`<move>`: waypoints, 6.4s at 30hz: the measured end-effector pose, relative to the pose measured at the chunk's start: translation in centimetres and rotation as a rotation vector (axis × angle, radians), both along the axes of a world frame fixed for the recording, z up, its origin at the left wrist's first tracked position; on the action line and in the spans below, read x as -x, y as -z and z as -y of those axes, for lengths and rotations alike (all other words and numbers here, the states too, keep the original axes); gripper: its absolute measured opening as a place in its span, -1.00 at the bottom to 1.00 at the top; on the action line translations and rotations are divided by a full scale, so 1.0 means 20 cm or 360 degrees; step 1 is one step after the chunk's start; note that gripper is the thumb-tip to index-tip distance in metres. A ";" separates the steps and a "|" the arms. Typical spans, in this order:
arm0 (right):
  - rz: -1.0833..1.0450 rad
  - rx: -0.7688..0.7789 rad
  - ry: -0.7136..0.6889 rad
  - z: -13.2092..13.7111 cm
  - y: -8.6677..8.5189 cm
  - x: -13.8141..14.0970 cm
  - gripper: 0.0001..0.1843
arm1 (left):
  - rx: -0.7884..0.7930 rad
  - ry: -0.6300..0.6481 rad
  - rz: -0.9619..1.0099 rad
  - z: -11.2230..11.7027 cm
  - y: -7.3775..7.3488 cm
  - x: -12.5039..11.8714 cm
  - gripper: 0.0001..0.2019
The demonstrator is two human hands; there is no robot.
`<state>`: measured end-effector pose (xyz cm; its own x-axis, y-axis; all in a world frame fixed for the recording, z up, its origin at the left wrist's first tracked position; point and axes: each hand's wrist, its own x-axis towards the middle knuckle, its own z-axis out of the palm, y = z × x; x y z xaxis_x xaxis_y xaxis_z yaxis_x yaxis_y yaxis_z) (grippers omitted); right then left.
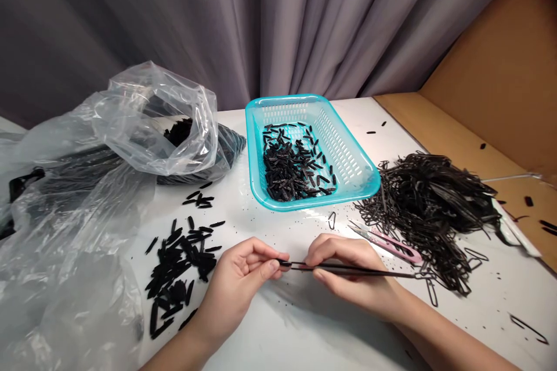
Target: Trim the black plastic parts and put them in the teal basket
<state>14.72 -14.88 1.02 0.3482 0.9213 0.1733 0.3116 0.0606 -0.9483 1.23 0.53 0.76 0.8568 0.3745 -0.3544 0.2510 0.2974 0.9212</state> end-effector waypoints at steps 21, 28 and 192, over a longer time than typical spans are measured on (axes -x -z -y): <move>0.0134 0.0143 0.0036 -0.01 -0.02 0.02 -0.92 | -0.0071 0.0031 0.0035 0.01 0.02 0.01 -0.94; -0.0110 0.0275 0.0036 -0.01 -0.02 0.01 -0.91 | -0.0078 0.0033 0.0012 0.01 0.00 0.01 -0.95; 0.1553 0.0143 -0.0157 0.00 0.01 0.03 -0.87 | -0.1450 -0.0156 -0.0084 -0.05 -0.43 0.01 -0.80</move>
